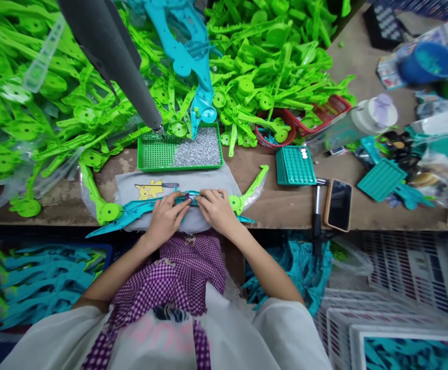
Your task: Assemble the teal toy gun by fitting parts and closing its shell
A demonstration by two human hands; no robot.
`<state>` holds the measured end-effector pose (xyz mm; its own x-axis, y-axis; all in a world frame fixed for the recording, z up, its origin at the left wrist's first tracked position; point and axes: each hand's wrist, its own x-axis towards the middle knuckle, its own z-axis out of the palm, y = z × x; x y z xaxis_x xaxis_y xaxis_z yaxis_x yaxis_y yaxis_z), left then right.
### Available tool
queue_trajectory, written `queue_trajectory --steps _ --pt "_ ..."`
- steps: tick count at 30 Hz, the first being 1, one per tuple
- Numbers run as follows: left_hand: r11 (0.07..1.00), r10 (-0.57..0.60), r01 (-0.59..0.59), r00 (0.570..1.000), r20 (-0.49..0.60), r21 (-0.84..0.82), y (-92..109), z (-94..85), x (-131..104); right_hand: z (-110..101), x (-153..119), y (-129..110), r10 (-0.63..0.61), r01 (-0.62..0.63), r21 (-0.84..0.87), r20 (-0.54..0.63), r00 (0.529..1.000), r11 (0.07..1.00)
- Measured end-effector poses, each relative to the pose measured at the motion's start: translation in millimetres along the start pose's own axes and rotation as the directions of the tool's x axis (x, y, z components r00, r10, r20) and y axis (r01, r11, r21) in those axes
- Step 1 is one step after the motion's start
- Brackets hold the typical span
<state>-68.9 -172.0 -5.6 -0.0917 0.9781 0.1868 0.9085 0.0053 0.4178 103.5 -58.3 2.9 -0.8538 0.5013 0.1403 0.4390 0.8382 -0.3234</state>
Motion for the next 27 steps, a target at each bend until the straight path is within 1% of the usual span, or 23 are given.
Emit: queue_trajectory --steps 3,6,9,12,14,17,22,24,26,27 --pt "0.999 -0.004 0.000 0.993 0.116 0.036 0 -12.5 12 3 -3 -4 0.042 -0.042 0.032 -0.014 0.999 0.999" --pt "1.000 -0.003 0.000 0.975 0.220 0.016 -5 -21.6 31 7 -2 -11 0.133 -0.130 0.065 -0.050 0.990 0.989" --pt "0.999 0.021 -0.008 0.953 0.303 -0.044 -13 -25.7 50 10 2 -20 0.244 -0.238 0.070 -0.092 0.965 0.969" --pt "0.995 0.035 0.003 0.932 0.362 -0.103 -20 -25.6 62 12 6 -24 0.301 -0.294 0.088 -0.092 0.949 0.952" --pt "0.990 0.035 0.018 0.930 0.366 -0.141 -23 -24.4 66 13 6 -24 0.315 -0.304 0.114 -0.089 0.945 0.946" --pt "0.982 0.035 0.031 0.939 0.343 -0.185 -26 -21.9 68 16 3 -22 0.314 -0.299 0.142 -0.101 0.944 0.944" --pt "0.963 0.053 0.042 0.939 0.340 -0.266 -29 -17.3 70 18 4 -24 0.293 -0.274 0.127 -0.167 0.941 0.953" --pt "0.963 0.048 0.044 0.943 0.329 -0.266 -27 -15.5 69 18 8 -26 0.320 -0.307 0.102 -0.163 0.933 0.946" --pt "0.968 0.030 0.046 0.954 0.297 -0.247 -24 -14.1 65 17 13 -28 0.346 -0.339 0.072 -0.148 0.926 0.938" --pt "0.970 0.019 0.051 0.960 0.279 -0.240 -23 -13.5 63 17 14 -28 0.340 -0.335 0.059 -0.140 0.930 0.940"
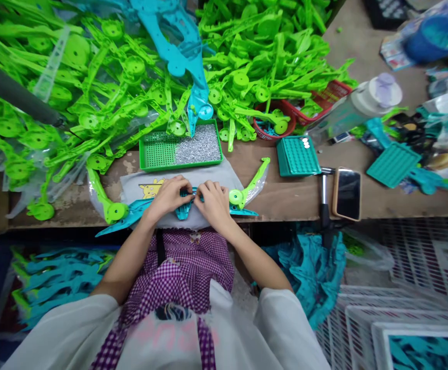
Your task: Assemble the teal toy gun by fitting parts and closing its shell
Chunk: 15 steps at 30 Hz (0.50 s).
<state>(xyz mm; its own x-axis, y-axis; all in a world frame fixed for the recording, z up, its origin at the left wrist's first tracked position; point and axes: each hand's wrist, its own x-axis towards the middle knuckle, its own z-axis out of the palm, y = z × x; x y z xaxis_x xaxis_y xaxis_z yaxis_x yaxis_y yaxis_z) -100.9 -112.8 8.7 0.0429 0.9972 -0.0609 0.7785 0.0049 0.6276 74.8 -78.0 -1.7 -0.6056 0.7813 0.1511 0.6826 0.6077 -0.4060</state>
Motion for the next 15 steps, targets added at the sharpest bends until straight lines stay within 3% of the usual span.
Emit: queue_trajectory --steps 6,10,15 --pt "0.998 -0.001 -0.001 0.999 -0.034 -0.059 0 6.9 -5 -2 -12 14 -0.187 0.181 0.100 0.061 0.980 0.978" --pt "0.995 0.015 -0.020 0.998 -0.058 -0.094 -9 10.7 -3 0 -20 21 -0.190 0.178 0.193 0.048 0.981 0.965" --pt "0.989 0.065 -0.070 0.997 -0.040 -0.134 -15 10.6 -3 0 -14 14 -0.169 0.164 0.136 0.022 0.985 0.977"
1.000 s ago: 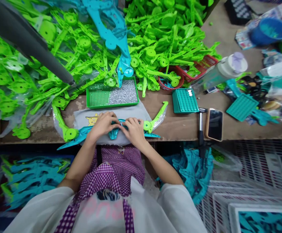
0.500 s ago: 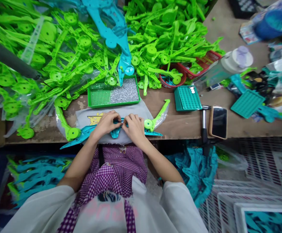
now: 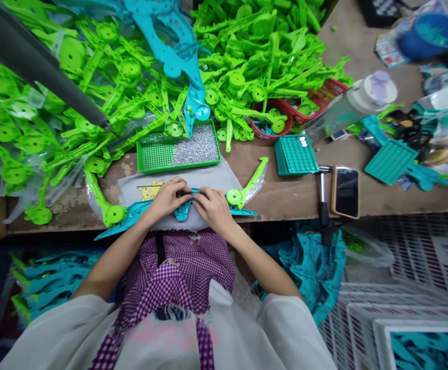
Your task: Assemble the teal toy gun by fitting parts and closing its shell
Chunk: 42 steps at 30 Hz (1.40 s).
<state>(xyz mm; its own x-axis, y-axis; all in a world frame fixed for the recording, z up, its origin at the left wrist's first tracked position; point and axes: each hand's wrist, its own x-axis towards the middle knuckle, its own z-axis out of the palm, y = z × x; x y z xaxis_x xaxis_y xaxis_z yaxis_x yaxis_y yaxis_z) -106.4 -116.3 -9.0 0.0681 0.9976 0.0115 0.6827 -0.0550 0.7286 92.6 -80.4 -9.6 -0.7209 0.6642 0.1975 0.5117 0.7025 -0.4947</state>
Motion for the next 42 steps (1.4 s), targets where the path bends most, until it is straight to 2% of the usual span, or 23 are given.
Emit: queue_trajectory --steps 5,11,16,21,24,26,30,31,33,35,38,40,42 --pt "1.000 0.019 -0.019 0.999 0.028 0.019 3 -6.4 -2 2 11 -3 0.015 -0.015 -0.033 0.019 1.000 0.999" --pt "0.993 0.095 -0.100 0.992 0.079 0.062 3 -12.0 -6 7 15 1 0.044 -0.043 -0.024 0.018 0.999 0.999" --pt "0.985 0.054 -0.054 0.999 0.004 0.166 4 -2.1 -7 3 11 0 0.038 -0.037 -0.033 0.048 0.998 0.999" --pt "0.962 0.106 -0.109 0.994 0.027 0.252 5 4.7 -10 -12 -3 -2 0.054 -0.053 -0.032 0.025 0.998 0.998" --pt "0.936 0.155 -0.159 0.987 0.036 0.314 6 3.1 -14 -33 -15 -2 0.136 -0.133 0.034 -0.095 0.986 0.991" --pt "0.917 0.171 -0.174 0.984 0.041 0.359 9 0.7 -17 -50 -20 -1 0.246 -0.223 0.117 -0.246 0.938 0.968" --pt "0.878 0.176 -0.180 0.983 0.052 0.444 13 -2.4 -23 -79 -15 -2 0.392 -0.284 0.277 -0.536 0.747 0.918" --pt "0.874 0.177 -0.180 0.983 0.050 0.451 13 -2.3 -24 -83 -9 -3 0.404 -0.282 0.293 -0.576 0.711 0.914" --pt "0.877 0.174 -0.175 0.984 0.043 0.448 15 -1.2 -23 -90 9 -9 0.416 -0.257 0.335 -0.603 0.680 0.906" --pt "0.884 0.164 -0.162 0.986 0.033 0.438 16 0.4 -22 -94 28 -17 0.410 -0.193 0.394 -0.597 0.689 0.899" --pt "0.899 0.122 -0.117 0.992 0.016 0.422 19 1.0 -20 -91 43 -26 0.340 -0.105 0.411 -0.554 0.760 0.906" --pt "0.912 0.080 -0.075 0.997 0.004 0.404 21 0.1 -19 -79 35 -25 0.285 -0.116 0.362 -0.460 0.841 0.925" --pt "0.924 0.042 -0.037 0.999 -0.006 0.382 23 -0.9 -18 -58 16 -19 0.275 -0.187 0.272 -0.331 0.903 0.944"
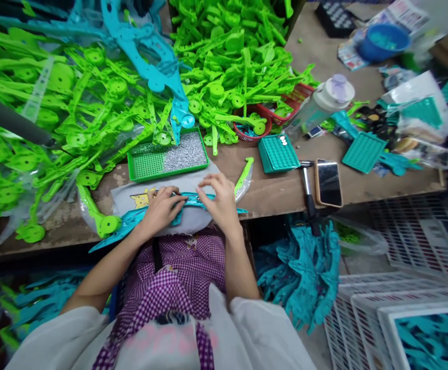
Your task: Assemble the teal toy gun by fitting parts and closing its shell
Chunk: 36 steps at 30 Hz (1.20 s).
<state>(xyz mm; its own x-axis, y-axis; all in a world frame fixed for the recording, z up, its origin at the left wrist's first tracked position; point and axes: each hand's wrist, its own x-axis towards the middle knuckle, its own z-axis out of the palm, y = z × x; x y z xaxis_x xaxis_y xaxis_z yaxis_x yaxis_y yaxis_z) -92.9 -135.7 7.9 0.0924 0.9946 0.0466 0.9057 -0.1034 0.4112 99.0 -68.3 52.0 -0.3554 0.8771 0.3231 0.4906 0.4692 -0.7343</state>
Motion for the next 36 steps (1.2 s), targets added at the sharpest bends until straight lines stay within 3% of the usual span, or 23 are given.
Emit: queue_trajectory --steps 3,6,11,17,21,25,30,36 --pt "0.998 -0.045 0.045 0.999 -0.002 -0.036 2 -1.2 2 14 -37 27 0.036 -0.014 -0.183 0.121 0.992 0.983" --pt "0.994 -0.093 0.093 0.996 -0.009 -0.055 6 -1.2 6 22 -55 42 0.000 0.039 -0.256 0.150 0.989 0.966" --pt "0.987 -0.141 0.139 0.990 -0.018 -0.078 10 0.6 12 20 -52 41 -0.057 0.112 -0.284 0.196 0.979 0.952" --pt "0.978 -0.164 0.162 0.986 -0.005 -0.129 9 1.5 16 13 -42 32 0.079 0.023 -0.309 0.316 0.945 0.951" --pt "0.981 -0.135 0.135 0.991 0.004 -0.141 5 2.1 17 12 -37 28 0.085 0.054 -0.342 0.380 0.921 0.938" --pt "0.988 -0.070 0.068 0.998 -0.005 -0.140 0 3.8 14 14 -40 30 0.025 0.141 -0.403 0.380 0.925 0.904" --pt "0.989 -0.040 0.043 0.999 0.022 -0.140 -3 0.3 14 15 -48 34 -0.148 0.313 -0.477 0.352 0.924 0.821" --pt "0.990 -0.036 0.035 0.999 -0.001 -0.137 -1 2.1 18 20 -52 33 -0.200 0.357 -0.525 0.333 0.922 0.772"
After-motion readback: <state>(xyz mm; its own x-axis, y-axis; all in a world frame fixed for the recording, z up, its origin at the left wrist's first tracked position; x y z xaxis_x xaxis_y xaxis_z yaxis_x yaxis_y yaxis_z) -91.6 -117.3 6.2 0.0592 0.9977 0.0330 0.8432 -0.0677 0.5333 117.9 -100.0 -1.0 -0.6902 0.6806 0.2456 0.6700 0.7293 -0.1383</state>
